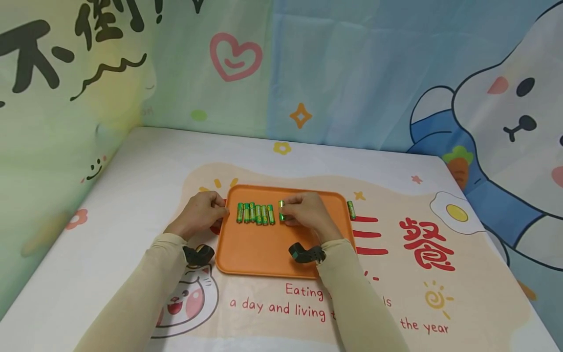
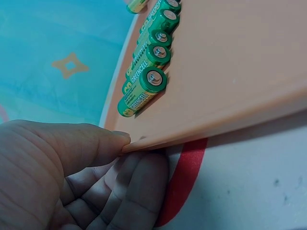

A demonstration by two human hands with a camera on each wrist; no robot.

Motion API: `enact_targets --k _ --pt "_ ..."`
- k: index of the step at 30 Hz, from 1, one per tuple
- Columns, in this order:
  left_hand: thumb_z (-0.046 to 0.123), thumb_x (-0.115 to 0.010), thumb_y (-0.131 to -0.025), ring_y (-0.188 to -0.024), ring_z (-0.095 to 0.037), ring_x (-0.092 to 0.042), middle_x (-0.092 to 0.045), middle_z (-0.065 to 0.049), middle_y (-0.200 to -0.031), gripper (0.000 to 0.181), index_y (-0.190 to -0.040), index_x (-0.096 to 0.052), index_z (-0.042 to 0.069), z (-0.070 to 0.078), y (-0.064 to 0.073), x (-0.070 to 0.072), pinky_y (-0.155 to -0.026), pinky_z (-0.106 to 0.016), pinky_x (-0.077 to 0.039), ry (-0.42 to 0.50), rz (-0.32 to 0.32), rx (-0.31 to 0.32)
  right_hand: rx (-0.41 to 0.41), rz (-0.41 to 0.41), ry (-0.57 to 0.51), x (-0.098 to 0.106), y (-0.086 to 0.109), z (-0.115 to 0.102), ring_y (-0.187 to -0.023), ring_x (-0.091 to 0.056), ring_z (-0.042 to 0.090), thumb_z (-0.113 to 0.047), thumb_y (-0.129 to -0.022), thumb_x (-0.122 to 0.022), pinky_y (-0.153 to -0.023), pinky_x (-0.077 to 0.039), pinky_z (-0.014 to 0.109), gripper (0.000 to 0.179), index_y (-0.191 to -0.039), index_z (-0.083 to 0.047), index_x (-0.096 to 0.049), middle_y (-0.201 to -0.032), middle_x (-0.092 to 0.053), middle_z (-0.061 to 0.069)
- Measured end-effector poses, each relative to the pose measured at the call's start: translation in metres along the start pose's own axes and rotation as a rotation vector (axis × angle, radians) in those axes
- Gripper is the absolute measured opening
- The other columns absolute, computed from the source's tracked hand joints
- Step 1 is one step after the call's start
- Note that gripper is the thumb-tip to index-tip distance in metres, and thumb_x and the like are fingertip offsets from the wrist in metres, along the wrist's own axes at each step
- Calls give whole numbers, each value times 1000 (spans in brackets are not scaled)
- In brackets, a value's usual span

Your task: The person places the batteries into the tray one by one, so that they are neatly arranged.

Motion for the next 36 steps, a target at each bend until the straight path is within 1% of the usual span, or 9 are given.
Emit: enact_targets --k 8,15,22,27,32,36 --pt "8 -67 -98 -70 -15 -68 -67 -12 -88 14 -104 -62 -4 -1 -2 0 -64 -28 -59 -5 2 -6 0 -2 4 -3 1 -4 -90 -73 25 -8 -96 -73 -78 -64 34 29 -123 2 -71 -117 -69 18" --pt "8 -67 -98 -70 -15 -69 -68 -12 -89 13 -102 -62 -4 -1 -2 0 -64 -29 -59 -7 1 -10 1 -1 9 -6 1 -3 -90 -73 25 -7 -95 -74 -79 -63 34 29 -123 1 -71 -118 -69 18" --pt "7 -66 -98 -69 -15 -69 -68 -13 -88 13 -102 -62 -4 -1 -1 0 -64 -29 -60 0 0 -11 6 3 32 -9 1 -3 -93 -73 24 -7 -94 -76 -79 -63 34 31 -123 1 -71 -128 -67 15" --pt "7 -66 -98 -69 -15 -69 -68 -12 -88 13 -103 -62 -4 0 -1 0 -64 -29 -60 10 -2 -4 4 18 51 -10 0 -3 -93 -72 24 -7 -93 -76 -78 -63 34 30 -122 1 -72 -128 -67 15" --pt "7 -66 -99 -70 -16 -69 -68 -13 -89 13 -104 -61 -4 0 0 -1 -64 -29 -60 11 -3 6 6 39 68 -11 0 -4 -90 -72 24 -7 -93 -76 -77 -63 33 28 -121 0 -73 -123 -68 16" --pt "8 -66 -99 -71 -17 -70 -67 -13 -89 14 -105 -61 -4 1 0 -1 -65 -30 -60 15 -4 13 6 51 73 -11 -1 -3 -90 -72 24 -6 -93 -76 -76 -63 33 27 -120 0 -74 -122 -69 16"
Point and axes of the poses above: each hand's wrist, its own y-axis away from the middle knuckle, its own x-axis out of the back of the hand, z = x × y, the point moved 6 cm from there along -y, towards the middle knuckle
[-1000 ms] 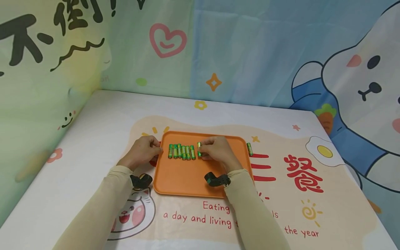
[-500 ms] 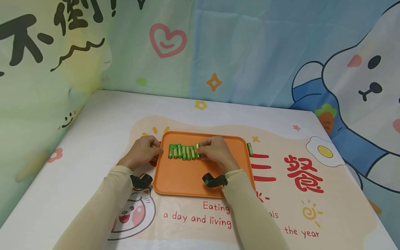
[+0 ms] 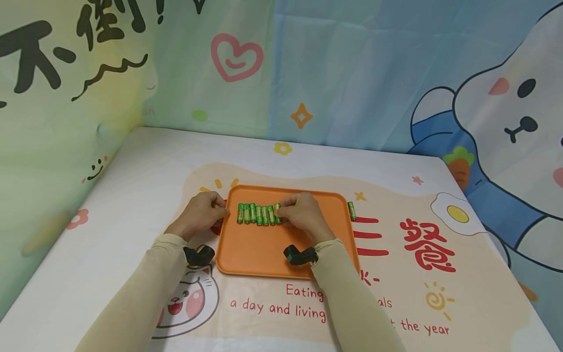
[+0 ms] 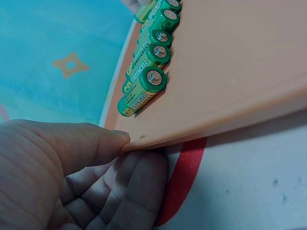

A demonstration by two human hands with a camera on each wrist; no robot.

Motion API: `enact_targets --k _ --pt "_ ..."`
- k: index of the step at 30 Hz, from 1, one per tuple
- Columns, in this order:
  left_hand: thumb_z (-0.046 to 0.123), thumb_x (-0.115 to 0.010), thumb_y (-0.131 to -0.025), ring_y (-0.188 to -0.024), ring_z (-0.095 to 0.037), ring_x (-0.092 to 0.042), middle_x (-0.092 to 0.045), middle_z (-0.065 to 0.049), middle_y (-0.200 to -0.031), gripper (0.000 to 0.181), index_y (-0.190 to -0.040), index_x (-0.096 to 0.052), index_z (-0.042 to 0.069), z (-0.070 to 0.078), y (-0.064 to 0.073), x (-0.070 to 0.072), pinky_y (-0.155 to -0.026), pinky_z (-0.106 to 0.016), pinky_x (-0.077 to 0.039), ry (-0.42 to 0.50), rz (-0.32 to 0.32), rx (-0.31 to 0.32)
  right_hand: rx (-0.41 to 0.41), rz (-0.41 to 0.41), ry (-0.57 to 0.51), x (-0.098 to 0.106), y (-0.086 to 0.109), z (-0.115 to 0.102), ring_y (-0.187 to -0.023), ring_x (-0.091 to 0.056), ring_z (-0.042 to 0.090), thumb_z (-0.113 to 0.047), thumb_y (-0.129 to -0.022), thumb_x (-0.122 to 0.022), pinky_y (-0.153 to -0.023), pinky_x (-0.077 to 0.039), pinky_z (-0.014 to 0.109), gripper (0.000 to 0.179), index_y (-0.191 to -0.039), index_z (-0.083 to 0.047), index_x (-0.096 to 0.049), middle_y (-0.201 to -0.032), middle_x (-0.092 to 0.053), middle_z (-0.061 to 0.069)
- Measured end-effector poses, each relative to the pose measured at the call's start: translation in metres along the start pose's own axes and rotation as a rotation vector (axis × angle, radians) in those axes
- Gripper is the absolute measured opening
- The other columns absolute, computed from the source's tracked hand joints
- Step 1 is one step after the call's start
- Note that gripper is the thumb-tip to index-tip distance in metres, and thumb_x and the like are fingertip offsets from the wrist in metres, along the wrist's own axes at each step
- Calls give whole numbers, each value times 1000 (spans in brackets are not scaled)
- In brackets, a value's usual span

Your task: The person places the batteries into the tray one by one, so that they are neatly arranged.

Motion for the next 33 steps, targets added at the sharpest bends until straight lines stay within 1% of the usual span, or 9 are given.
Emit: enact_targets --k 12,18,26,33 --pt "7 -65 -98 -69 -15 -70 -66 -12 -88 13 -103 -62 -4 -1 0 1 -64 -29 -60 -6 12 -28 16 2 20 -1 -2 2 -88 -73 23 -6 -93 -75 -77 -63 34 27 -119 0 -75 -120 -70 16" --pt "6 -65 -98 -69 -15 -70 -67 -12 -88 13 -104 -62 -5 -1 0 1 -64 -29 -60 1 9 -30 5 2 16 -1 -1 2 -89 -73 23 -8 -93 -75 -78 -63 34 28 -120 -1 -75 -120 -70 15" --pt "7 -64 -98 -70 -16 -71 -68 -13 -89 14 -106 -62 -6 -1 0 0 -64 -31 -61 20 1 -24 -1 4 4 -1 0 2 -90 -73 23 -7 -94 -74 -79 -63 34 23 -116 -2 -75 -115 -71 15" --pt "8 -65 -99 -70 -16 -71 -68 -13 -90 14 -105 -62 -5 -1 -1 0 -64 -31 -61 8 3 -24 12 3 9 -1 1 3 -89 -73 23 -8 -94 -73 -78 -63 34 22 -116 -2 -75 -114 -71 14"
Point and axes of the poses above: each hand's wrist, its own y-axis away from the middle knuckle, its own x-axis out of the back of the hand, z = x × y, the point moved 6 cm from there along -y, towards the middle knuckle
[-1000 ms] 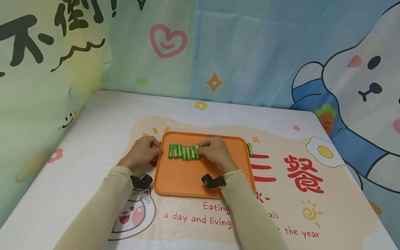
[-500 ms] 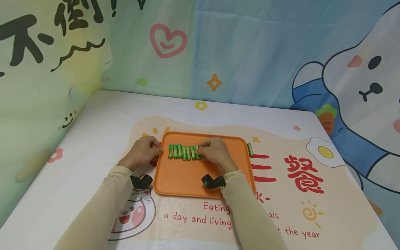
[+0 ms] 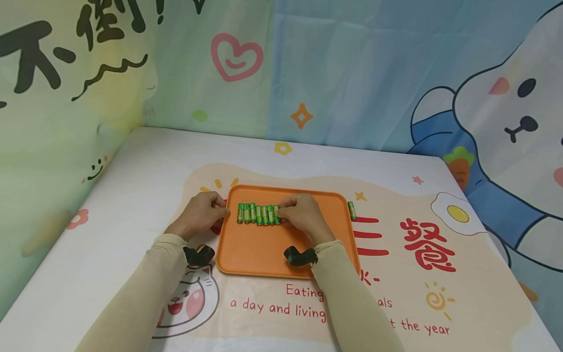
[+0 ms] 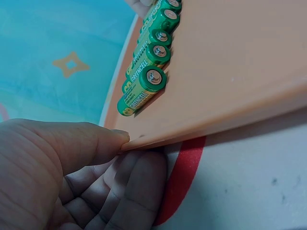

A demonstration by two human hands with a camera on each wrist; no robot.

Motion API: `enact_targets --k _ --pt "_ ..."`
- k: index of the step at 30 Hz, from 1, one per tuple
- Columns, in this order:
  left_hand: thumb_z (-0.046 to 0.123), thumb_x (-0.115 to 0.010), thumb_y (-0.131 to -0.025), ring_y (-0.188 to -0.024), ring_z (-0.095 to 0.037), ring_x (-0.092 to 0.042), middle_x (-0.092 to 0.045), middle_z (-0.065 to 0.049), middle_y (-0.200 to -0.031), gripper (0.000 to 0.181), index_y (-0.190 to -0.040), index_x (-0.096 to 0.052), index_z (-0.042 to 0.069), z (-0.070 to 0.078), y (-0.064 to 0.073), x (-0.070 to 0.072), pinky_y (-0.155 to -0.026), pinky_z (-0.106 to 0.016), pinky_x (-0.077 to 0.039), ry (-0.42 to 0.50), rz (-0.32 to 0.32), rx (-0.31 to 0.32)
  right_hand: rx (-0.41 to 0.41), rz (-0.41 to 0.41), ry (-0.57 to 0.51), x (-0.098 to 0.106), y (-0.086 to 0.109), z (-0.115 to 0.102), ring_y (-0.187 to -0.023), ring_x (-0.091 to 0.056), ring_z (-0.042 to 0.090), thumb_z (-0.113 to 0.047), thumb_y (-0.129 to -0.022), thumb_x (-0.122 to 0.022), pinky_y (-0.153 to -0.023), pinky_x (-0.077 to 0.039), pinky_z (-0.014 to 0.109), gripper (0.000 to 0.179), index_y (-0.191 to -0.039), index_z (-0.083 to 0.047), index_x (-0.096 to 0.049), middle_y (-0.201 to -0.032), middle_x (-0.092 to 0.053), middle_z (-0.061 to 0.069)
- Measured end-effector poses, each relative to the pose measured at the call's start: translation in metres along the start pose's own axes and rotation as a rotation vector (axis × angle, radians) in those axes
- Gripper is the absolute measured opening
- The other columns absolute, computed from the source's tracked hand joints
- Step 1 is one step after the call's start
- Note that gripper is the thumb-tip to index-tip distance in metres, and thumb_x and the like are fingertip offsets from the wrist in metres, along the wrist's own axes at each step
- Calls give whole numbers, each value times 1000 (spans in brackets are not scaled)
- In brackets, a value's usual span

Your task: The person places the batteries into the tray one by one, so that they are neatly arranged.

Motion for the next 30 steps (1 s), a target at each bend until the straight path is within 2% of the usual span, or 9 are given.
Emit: enact_targets --k 9,15,18,23,26,30 --pt "8 -65 -98 -69 -15 -70 -68 -13 -89 15 -105 -62 -4 5 -2 -4 -63 -29 -60 -10 -6 -11 -5 -12 -54 7 2 5 -88 -70 23 -12 -96 -72 -80 -62 33 19 -112 -3 -76 -107 -71 13" --pt "10 -64 -99 -71 -16 -70 -68 -13 -91 16 -107 -61 -4 2 -2 -6 -65 -30 -60 -12 -19 9 20 -26 -94 23 7 10 -94 -72 25 -18 -96 -73 -87 -62 38 28 -120 -4 -73 -112 -72 12" --pt "9 -65 -99 -73 -17 -71 -67 -13 -91 15 -108 -61 -4 2 -2 -5 -66 -30 -61 -12 -15 15 36 22 -55 43 8 11 -94 -73 25 -23 -97 -73 -88 -61 37 30 -121 -5 -74 -112 -73 12" --pt "10 -66 -98 -73 -18 -71 -67 -14 -91 16 -105 -61 -4 1 1 -3 -66 -30 -61 -13 -8 6 38 111 -41 84 14 7 -101 -71 32 -24 -99 -71 -93 -59 40 30 -122 -4 -73 -115 -72 19" --pt "10 -66 -98 -73 -18 -71 -68 -14 -91 15 -104 -61 -4 0 2 -2 -65 -30 -61 -10 -3 2 24 160 -64 108 16 10 -107 -70 35 -22 -100 -70 -97 -58 43 34 -126 -1 -70 -123 -68 20" --pt "8 -66 -98 -72 -17 -71 -68 -14 -90 15 -104 -61 -5 1 2 -2 -65 -31 -61 -5 -3 -13 -16 229 -69 138 20 21 -108 -69 35 -22 -100 -69 -97 -59 41 37 -129 1 -67 -124 -66 20"
Point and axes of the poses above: each hand's wrist, its own y-axis away from the middle knuckle, its own x-axis out of the back of the hand, z = x × y, the point moved 6 cm from there along -y, towards the middle knuckle
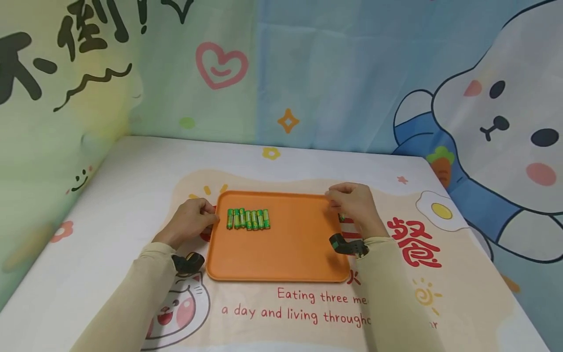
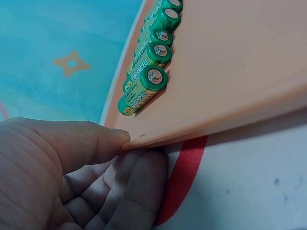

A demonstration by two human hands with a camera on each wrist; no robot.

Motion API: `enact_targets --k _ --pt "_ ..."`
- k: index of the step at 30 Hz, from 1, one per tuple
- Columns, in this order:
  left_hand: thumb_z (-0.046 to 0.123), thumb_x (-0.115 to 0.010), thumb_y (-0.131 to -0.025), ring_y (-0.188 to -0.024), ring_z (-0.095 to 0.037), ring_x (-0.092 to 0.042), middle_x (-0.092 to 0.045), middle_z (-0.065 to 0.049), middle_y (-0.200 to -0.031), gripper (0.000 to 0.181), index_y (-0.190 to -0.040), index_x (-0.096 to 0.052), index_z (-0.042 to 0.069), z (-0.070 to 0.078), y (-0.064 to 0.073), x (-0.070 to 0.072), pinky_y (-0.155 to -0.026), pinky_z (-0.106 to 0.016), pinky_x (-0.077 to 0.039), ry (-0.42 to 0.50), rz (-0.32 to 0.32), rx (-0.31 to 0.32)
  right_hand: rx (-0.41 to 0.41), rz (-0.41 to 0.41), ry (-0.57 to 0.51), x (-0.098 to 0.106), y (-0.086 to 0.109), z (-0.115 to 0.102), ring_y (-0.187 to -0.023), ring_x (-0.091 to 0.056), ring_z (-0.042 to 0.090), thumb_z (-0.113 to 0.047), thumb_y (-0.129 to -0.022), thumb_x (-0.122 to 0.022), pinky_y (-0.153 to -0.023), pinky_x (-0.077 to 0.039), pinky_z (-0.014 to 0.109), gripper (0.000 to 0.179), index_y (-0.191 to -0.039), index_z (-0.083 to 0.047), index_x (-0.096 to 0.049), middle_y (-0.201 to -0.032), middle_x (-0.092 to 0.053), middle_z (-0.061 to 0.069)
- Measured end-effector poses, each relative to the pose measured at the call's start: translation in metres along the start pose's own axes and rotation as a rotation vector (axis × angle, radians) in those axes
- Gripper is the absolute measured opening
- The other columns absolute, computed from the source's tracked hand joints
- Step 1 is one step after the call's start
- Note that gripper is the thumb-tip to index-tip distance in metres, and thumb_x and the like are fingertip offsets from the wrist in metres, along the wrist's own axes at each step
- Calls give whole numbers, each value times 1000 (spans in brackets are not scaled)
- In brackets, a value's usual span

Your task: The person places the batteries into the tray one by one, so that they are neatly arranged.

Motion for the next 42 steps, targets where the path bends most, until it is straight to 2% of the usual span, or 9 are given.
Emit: enact_targets --k 7,16,23,29,34,42 --pt "10 -65 -99 -71 -16 -69 -67 -13 -89 15 -104 -60 -3 0 0 1 -65 -30 -60 -2 5 9 -94 56 99 24 -5 22 -102 -66 29 -26 -102 -65 -96 -58 37 40 -133 -2 -65 -123 -65 20" --pt "10 -65 -99 -73 -17 -69 -67 -13 -91 16 -107 -60 -4 1 -1 0 -66 -30 -61 12 -4 33 -200 69 178 23 -11 46 -99 -61 27 -25 -99 -65 -91 -53 32 39 -130 -1 -65 -118 -64 15" --pt "9 -66 -99 -72 -16 -70 -66 -12 -90 16 -106 -61 -4 2 0 -1 -66 -30 -61 7 2 14 -195 61 182 21 -10 51 -94 -60 26 -21 -97 -67 -77 -53 25 34 -125 -2 -69 -116 -63 14" --pt "8 -66 -98 -72 -17 -70 -66 -12 -90 16 -105 -61 -5 1 1 -1 -65 -31 -61 17 0 0 -198 41 237 19 -11 51 -96 -61 26 -21 -96 -69 -80 -56 27 35 -124 -1 -70 -115 -64 15" --pt "8 -66 -98 -71 -17 -70 -66 -13 -90 16 -105 -61 -5 1 2 0 -65 -31 -61 15 1 3 -187 18 300 19 -11 51 -91 -64 24 -22 -95 -71 -78 -58 26 36 -124 -1 -70 -115 -65 15" --pt "8 -66 -98 -71 -16 -70 -67 -12 -90 16 -106 -61 -5 -1 1 1 -65 -31 -61 16 3 14 -171 33 311 18 -10 52 -84 -64 23 -22 -93 -70 -73 -56 24 32 -118 -2 -73 -108 -66 14"
Point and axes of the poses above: each hand's wrist, its own y-axis away from the middle knuckle, its own x-axis out of the back of the hand, z = x × y, the point moved 6 cm from there along -y, towards the middle knuckle
